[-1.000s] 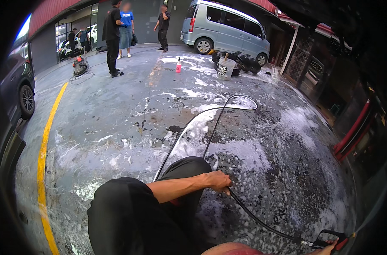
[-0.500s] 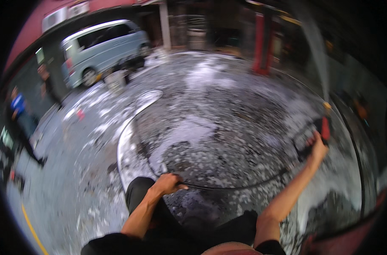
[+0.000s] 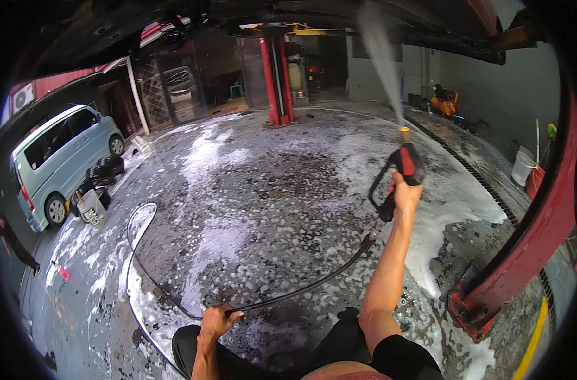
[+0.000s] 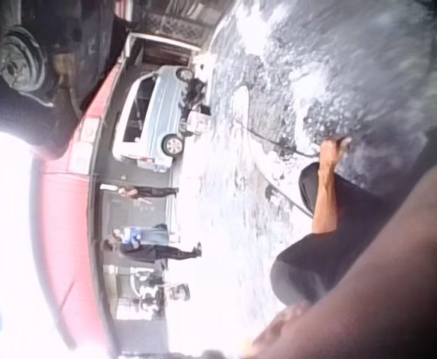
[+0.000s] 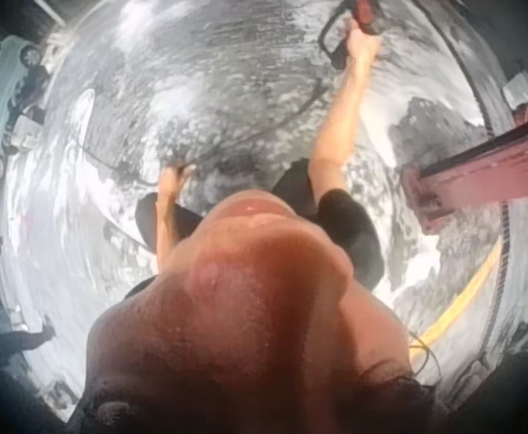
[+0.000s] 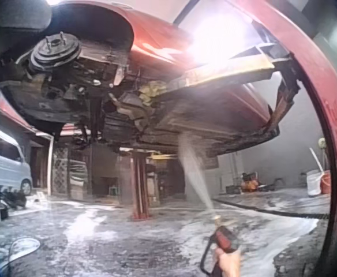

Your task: The person uses a high-pressure water spray gun to clean the underside of a red car elevated on a hydraulic lift. They systematically rinse the undercarriage and the soapy floor of the garage, moving the nozzle back and forth to remove dirt and foam.

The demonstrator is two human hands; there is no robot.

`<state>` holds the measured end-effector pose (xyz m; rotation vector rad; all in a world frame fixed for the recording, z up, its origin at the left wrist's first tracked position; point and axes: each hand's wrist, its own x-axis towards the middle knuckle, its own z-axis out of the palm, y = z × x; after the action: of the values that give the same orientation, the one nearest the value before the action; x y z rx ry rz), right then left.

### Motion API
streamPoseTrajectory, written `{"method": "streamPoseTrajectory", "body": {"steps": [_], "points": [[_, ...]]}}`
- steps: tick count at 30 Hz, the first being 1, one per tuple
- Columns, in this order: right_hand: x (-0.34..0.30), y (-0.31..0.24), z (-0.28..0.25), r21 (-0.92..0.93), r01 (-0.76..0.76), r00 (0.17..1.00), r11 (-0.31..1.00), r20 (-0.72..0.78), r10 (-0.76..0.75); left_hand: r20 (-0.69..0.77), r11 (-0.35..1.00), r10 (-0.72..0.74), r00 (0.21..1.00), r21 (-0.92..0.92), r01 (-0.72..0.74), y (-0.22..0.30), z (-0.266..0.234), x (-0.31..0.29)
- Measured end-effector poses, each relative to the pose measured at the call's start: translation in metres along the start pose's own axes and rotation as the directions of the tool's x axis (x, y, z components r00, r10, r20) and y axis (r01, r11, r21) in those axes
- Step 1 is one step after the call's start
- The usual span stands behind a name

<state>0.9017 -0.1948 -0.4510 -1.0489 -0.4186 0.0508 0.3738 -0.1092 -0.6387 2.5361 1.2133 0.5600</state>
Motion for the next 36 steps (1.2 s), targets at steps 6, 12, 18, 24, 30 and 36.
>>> {"method": "streamPoseTrajectory", "body": {"steps": [6, 12, 18, 24, 30, 36], "points": [[0.002, -0.023, 0.008, 0.020, -0.003, 0.998, 1.000, 0.060, 0.002, -0.142, 0.993, 0.057, 0.988, -0.099, -0.071, 0.012, 0.009, 0.009], [0.068, -0.034, -0.033, 0.077, 0.015, 0.990, 0.997, -0.141, -0.004, -0.162, 0.974, 0.036, 0.986, -0.214, -0.071, 0.042, 0.004, 0.023], [0.104, -0.060, -0.053, 0.060, -0.072, 0.991, 0.996, -0.108, 0.078, -0.216, 0.953, 0.083, 0.973, -0.267, -0.141, 0.092, -0.002, 0.024], [0.140, -0.074, -0.076, 0.012, -0.022, 0.990, 1.000, -0.142, 0.023, -0.241, 0.951, 0.087, 0.967, -0.269, -0.153, 0.129, -0.009, 0.038], [0.155, -0.093, -0.105, 0.018, 0.001, 0.987, 1.000, -0.160, 0.002, -0.251, 0.942, 0.103, 0.962, -0.287, -0.175, 0.159, -0.024, 0.054], [0.171, -0.110, -0.129, 0.080, 0.018, 0.970, 0.997, -0.241, 0.001, -0.297, 0.929, 0.126, 0.947, -0.299, -0.218, 0.172, -0.019, 0.064]]}}
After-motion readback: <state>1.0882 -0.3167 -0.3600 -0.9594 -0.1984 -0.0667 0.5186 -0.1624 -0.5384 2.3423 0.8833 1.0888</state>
